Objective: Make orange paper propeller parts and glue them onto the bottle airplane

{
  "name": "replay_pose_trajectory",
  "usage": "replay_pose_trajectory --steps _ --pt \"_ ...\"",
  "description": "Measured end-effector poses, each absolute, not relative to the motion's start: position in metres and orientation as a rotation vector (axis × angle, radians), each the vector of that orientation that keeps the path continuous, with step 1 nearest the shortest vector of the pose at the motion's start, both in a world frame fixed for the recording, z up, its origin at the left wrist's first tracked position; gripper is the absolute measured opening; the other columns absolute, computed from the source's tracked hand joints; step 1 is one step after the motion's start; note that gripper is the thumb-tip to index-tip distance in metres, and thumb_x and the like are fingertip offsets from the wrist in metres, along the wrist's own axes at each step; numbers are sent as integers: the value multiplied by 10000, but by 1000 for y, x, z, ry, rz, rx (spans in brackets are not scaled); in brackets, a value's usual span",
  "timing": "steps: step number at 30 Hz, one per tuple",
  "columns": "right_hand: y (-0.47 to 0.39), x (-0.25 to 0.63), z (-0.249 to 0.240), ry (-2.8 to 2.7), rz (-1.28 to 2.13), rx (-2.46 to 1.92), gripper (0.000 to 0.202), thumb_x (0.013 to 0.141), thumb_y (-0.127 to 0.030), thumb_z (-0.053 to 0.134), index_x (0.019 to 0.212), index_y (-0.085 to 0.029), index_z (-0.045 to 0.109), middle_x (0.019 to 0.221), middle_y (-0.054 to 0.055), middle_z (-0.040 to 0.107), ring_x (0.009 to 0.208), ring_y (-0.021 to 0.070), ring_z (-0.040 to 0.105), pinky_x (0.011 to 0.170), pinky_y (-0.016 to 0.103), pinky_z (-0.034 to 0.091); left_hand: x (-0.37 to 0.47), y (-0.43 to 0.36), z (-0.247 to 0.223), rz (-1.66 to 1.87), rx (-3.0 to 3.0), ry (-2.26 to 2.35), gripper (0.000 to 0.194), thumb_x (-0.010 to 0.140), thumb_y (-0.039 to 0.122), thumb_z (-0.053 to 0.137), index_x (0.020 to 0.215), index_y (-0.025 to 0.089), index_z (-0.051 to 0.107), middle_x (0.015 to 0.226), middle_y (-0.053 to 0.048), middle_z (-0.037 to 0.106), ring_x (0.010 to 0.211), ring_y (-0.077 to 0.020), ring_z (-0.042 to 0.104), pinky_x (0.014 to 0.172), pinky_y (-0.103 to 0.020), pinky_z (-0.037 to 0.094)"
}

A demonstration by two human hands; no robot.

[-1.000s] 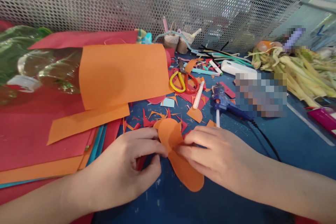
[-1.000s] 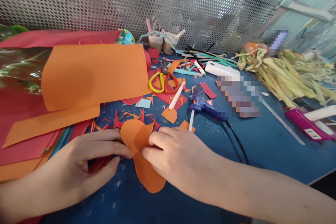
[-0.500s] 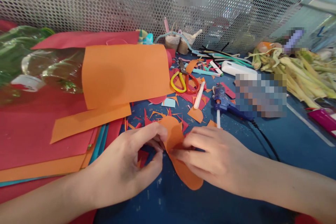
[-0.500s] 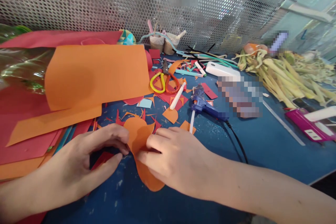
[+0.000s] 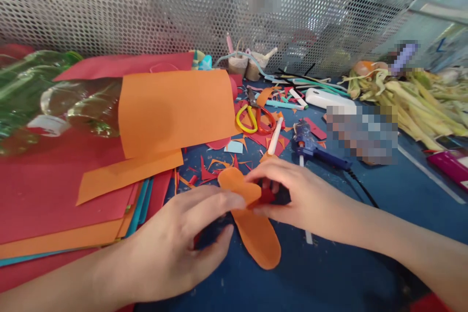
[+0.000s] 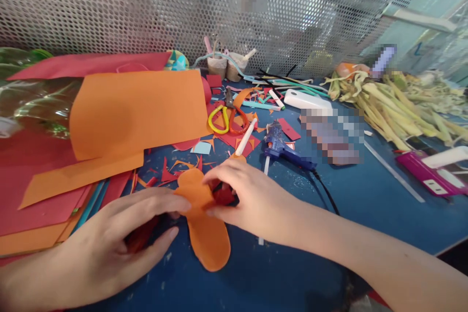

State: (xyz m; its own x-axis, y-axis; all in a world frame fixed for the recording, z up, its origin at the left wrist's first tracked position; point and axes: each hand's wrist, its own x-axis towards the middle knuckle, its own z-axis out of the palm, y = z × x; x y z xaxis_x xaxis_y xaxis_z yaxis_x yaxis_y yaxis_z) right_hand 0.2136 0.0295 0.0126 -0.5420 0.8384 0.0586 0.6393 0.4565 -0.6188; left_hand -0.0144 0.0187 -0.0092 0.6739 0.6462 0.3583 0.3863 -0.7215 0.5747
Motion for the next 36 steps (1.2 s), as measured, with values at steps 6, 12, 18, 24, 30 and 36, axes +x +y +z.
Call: replay_pose_trajectory --steps 6,12,18,24,30,36 --pt "33 212 14 -2300 996 -1186 184 791 -8 609 822 -189 627 993 28 613 861 133 605 787 277 495 -17 13 -13 961 2434 875 528 827 70 529 1280 284 361 1118 -45 620 1043 -187 607 934 -336 494" --pt "43 212 9 -1897 1228 -1170 112 793 -81 565 787 -182 615 917 34 625 843 136 615 738 264 515 -20 23 -16 1191 2087 1318 374 863 184 530 1208 282 422 1010 -41 512 974 -199 562 909 -379 490" --pt "46 208 0 -1634 1428 -1143 64 749 -142 605 762 -180 554 772 -17 591 710 104 608 704 241 505 -21 32 -18 1082 2008 1214 275 917 226 473 1186 261 425 947 -22 510 923 -167 567 866 -334 492" --pt "45 208 -1 -1620 1365 -1122 133 745 -229 646 747 -190 518 793 5 607 726 132 622 676 258 530 -20 31 -19 1012 2085 1269 261 893 207 487 1151 245 470 953 -32 586 903 -173 614 836 -335 513" --pt "45 207 -3 -1726 1335 -1092 83 830 -260 547 883 -200 529 929 59 660 898 185 656 830 361 548 -17 32 4 908 2329 1345 141 836 149 507 884 215 622 893 -46 638 847 -193 642 777 -347 547" --pt "42 207 -4 -1811 1212 -1180 159 836 -324 544 920 -189 539 903 67 650 854 192 662 768 345 566 -46 60 25 821 2758 1640 305 844 243 570 1146 229 613 1297 -131 505 1278 -339 402 1032 -568 357"
